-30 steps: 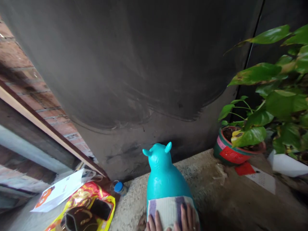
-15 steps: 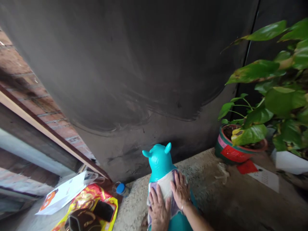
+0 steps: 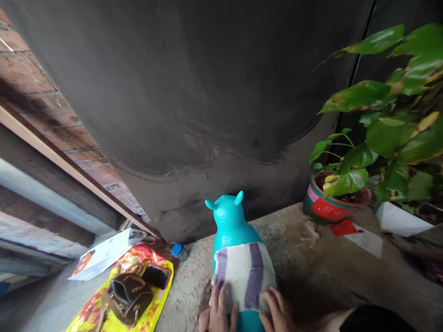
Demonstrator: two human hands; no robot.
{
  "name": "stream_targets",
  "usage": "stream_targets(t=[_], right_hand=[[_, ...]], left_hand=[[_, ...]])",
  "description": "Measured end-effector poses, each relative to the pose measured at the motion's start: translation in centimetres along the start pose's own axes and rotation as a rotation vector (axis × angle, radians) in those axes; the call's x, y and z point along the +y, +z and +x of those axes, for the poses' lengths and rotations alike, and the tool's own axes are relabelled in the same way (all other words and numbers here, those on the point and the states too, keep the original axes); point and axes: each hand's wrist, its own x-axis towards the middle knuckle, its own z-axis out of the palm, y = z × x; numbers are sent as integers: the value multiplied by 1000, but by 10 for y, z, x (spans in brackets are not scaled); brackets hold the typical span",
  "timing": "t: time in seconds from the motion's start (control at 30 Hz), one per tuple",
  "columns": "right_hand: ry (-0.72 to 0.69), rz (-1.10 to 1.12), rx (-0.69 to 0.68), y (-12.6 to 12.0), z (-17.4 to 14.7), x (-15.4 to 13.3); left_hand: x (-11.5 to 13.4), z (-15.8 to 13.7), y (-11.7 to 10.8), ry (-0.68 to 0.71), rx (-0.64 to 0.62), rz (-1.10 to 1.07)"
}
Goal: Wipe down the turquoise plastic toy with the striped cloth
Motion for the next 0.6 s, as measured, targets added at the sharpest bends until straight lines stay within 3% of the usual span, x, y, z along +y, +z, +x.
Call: stream_targets(t=[0.27, 0.47, 0.6], right_hand=[[-197, 16, 44, -20, 40, 1], [-239, 114, -30, -48, 67, -36], [-269, 133, -40, -66, 74, -40]], left_hand=[[10, -18, 5, 290, 17, 70], [16, -5, -3, 211, 80, -32], [8, 5, -16, 82, 110, -80]])
